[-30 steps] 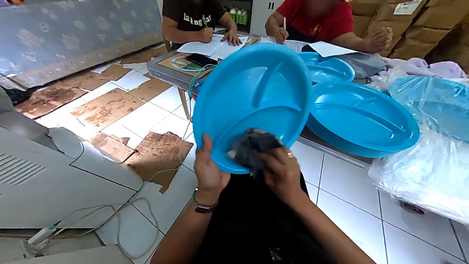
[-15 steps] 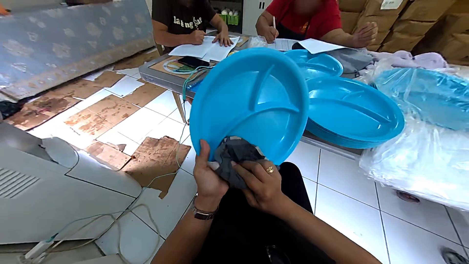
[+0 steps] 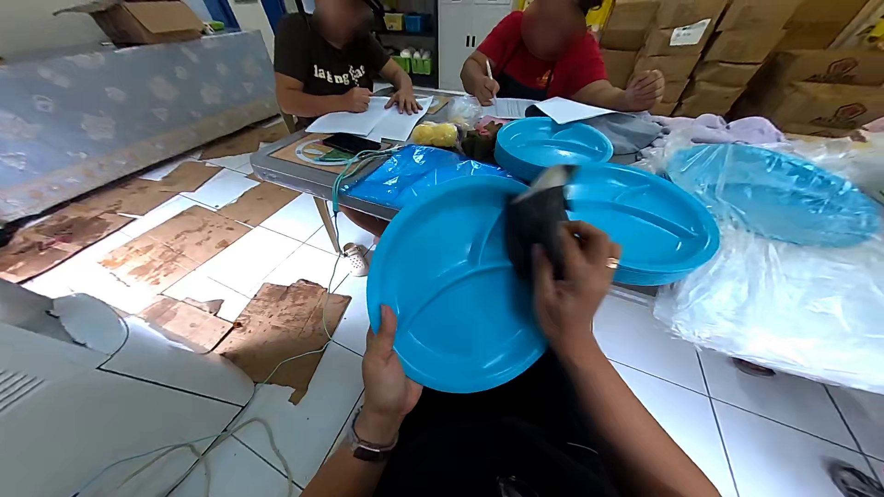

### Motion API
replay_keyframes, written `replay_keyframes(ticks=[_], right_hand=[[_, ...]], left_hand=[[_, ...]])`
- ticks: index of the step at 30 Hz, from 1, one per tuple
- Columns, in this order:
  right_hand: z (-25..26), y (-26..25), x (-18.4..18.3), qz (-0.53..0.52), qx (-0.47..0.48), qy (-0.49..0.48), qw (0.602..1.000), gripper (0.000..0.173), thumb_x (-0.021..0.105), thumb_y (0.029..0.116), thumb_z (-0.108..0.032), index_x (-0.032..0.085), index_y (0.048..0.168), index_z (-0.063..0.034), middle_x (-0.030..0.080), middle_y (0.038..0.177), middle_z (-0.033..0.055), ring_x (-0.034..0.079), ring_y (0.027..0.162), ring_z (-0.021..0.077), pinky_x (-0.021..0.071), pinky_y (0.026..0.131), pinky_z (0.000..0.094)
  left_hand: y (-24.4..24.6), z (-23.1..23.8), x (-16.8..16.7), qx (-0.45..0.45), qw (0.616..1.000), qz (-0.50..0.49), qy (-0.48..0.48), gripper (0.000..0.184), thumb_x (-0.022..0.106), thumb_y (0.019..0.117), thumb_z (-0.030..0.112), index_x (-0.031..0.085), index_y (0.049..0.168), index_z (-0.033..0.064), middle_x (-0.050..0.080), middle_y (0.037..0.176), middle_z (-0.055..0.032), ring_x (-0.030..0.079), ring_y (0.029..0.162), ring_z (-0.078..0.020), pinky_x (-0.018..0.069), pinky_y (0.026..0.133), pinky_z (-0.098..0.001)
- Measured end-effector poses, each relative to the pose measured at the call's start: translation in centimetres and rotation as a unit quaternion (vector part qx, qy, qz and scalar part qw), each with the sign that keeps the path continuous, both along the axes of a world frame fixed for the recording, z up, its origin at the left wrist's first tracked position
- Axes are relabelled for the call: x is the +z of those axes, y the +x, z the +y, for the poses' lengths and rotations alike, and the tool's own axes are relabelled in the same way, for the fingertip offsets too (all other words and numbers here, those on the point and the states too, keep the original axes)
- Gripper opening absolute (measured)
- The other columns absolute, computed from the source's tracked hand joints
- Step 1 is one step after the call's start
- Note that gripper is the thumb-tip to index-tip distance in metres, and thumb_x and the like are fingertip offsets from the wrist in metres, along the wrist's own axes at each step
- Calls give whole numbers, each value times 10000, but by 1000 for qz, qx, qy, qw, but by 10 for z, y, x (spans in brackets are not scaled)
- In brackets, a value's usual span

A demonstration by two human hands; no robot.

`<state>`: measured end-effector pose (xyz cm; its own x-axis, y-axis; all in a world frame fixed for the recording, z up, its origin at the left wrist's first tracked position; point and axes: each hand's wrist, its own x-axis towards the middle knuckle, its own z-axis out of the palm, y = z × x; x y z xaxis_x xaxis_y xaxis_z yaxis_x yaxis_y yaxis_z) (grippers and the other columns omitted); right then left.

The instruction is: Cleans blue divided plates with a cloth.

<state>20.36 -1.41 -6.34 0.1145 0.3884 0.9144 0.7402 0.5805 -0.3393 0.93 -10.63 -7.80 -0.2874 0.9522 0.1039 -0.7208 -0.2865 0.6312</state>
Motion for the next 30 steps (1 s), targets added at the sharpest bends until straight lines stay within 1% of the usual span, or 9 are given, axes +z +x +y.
replay_keyframes(ticks=[3,8,13,17,20,22,26,28,30], right_hand=[[-5,-31,-9,-46,34,-28,998,424,564,1006,-261,655,1347,-26,633,1272,211,590,1132,379,450,957,562],[-8,-39,-24,-139,115,21,983,338,526,1009,-269,710,1272,-162,647,1295,106,570,1154,293,416,998,448],[18,-1,-34,-81,81,-62,992,379,555,1010,-244,673,1330,-80,633,1257,213,619,1137,365,516,924,520],[6,-15,-51,-47,80,-81,992,512,440,1047,-405,654,1351,-53,614,1251,247,582,1141,387,463,965,537],[-7,-33,-51,-74,151,-58,984,578,313,1076,-528,619,1397,-158,560,1367,184,497,1296,339,365,1105,532],[-20,-49,-47,-139,193,-41,970,501,324,1078,-503,627,1377,-238,587,1390,117,511,1306,319,377,1085,527],[-29,-68,-36,-258,186,31,948,452,294,1088,-437,615,1325,-225,648,1332,65,578,1237,261,432,988,396],[-21,-67,-30,-272,162,46,947,431,316,1086,-422,632,1306,-229,662,1325,52,590,1223,254,445,944,393],[-10,-61,-21,-251,146,23,957,440,336,1074,-433,658,1278,-212,652,1326,73,581,1244,290,455,939,466]], left_hand=[[7,0,0,-7,1000,3,4,304,297,1103,225,499,1260,61,744,1043,-91,747,967,-190,637,841,-392],[2,-1,-3,-24,999,21,5,322,324,1101,247,474,1307,50,735,1076,-91,737,1000,-189,625,873,-392],[-4,3,-5,-4,999,33,10,345,316,1104,219,421,1381,43,727,1111,-94,736,1015,-190,632,870,-393],[-1,9,-2,12,998,59,3,356,293,1101,212,423,1384,41,725,1103,-86,733,1007,-179,629,874,-385],[1,11,3,-11,997,73,7,383,282,1097,211,408,1417,42,711,1139,-96,721,1041,-184,617,904,-393],[2,12,1,-27,995,90,32,405,300,1102,293,461,1385,54,700,1164,-76,693,1087,-161,588,954,-379],[-3,13,-5,5,989,138,59,683,592,879,685,598,1239,104,735,1077,22,697,1045,-83,583,938,-308],[-8,13,-7,19,984,169,55,828,660,802,712,541,1304,66,722,1100,11,696,1049,-95,587,939,-321],[-12,12,-4,22,982,184,41,794,705,855,609,501,1352,24,722,1114,-21,710,1034,-121,606,922,-340]])
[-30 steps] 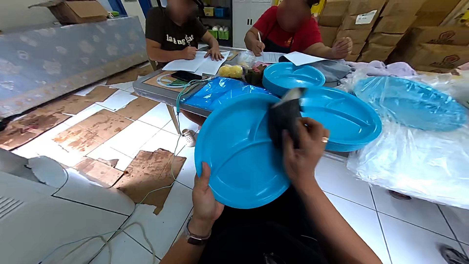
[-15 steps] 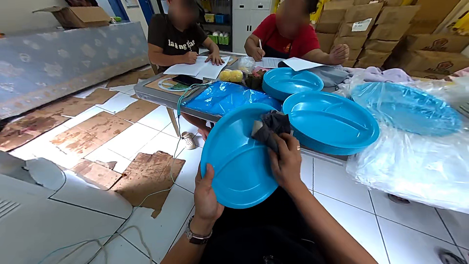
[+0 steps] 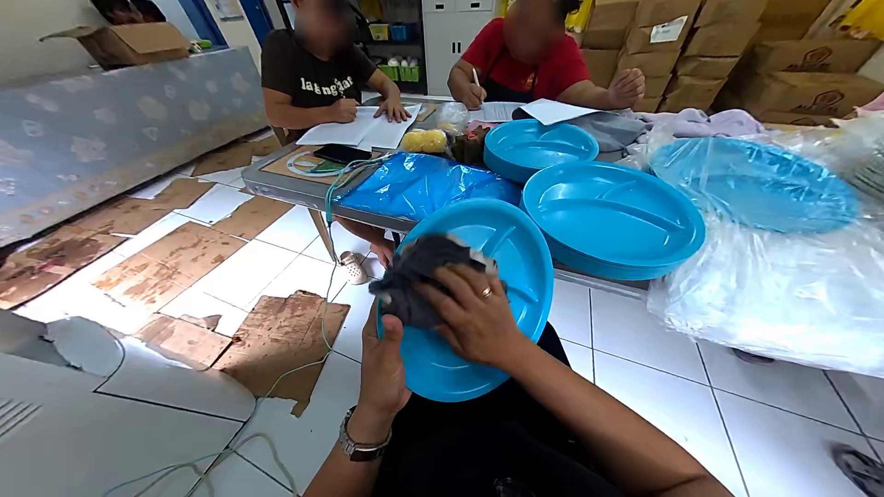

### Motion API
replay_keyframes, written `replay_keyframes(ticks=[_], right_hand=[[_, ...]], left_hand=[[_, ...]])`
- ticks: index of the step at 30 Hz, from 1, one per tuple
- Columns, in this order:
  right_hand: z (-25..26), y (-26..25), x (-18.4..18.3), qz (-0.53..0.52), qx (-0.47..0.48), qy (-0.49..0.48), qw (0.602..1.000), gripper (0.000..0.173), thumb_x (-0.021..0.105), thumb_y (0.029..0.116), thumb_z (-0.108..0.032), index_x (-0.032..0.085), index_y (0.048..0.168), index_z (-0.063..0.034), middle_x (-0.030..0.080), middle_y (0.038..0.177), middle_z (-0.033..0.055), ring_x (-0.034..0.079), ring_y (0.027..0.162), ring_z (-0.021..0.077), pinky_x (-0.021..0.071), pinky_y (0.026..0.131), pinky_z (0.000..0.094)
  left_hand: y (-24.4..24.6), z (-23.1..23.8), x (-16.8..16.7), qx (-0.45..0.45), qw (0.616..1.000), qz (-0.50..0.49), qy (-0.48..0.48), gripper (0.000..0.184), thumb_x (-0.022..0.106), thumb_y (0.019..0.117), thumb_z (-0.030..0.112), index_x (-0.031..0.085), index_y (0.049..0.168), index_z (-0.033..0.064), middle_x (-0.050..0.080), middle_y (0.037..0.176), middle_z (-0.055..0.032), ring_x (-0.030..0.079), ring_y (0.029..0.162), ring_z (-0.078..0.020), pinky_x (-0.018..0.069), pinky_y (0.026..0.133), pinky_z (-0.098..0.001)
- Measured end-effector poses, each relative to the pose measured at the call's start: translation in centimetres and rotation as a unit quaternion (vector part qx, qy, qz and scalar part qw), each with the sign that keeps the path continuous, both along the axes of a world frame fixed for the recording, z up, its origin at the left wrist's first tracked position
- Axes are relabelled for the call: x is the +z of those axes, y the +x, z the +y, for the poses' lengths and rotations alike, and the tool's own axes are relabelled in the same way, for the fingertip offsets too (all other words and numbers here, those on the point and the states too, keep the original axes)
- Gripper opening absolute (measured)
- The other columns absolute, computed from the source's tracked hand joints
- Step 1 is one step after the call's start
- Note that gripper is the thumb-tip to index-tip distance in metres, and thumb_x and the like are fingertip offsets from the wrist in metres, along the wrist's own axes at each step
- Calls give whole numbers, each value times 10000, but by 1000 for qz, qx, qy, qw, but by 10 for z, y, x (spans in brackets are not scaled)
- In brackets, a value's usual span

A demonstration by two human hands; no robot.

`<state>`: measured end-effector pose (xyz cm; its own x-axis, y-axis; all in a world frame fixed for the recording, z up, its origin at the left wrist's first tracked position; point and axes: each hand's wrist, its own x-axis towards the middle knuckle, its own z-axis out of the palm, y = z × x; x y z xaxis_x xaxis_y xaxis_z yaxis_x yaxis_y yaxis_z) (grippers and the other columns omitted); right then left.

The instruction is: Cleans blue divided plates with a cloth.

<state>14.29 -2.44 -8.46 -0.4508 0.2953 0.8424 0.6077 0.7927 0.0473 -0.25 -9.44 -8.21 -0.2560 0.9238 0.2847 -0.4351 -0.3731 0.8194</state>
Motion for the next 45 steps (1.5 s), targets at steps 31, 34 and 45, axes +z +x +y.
replay_keyframes(ticks=[31,34,45], right_hand=[[19,26,-31,92,-27,-34,995,264,562,960,-69,750,1144,-51,699,1237,161,652,1166,338,517,1008,476],[23,42,-39,93,-101,-71,988,299,548,974,-124,734,1181,-14,680,1248,190,628,1170,388,496,1004,512],[-37,28,-42,-17,123,-10,992,245,477,1041,-202,633,1221,-147,681,1188,72,625,1168,227,433,1096,355]], left_hand=[[-9,-1,15,45,993,-107,30,396,439,1079,350,462,1373,86,709,1152,-71,705,1073,-177,603,928,-394],[-11,-4,22,80,990,-99,66,465,603,998,451,527,1332,137,726,1115,-34,715,1043,-152,612,902,-373],[0,-10,45,91,990,-110,15,464,128,1122,308,560,1232,179,742,1040,51,715,990,-57,615,853,-273]])
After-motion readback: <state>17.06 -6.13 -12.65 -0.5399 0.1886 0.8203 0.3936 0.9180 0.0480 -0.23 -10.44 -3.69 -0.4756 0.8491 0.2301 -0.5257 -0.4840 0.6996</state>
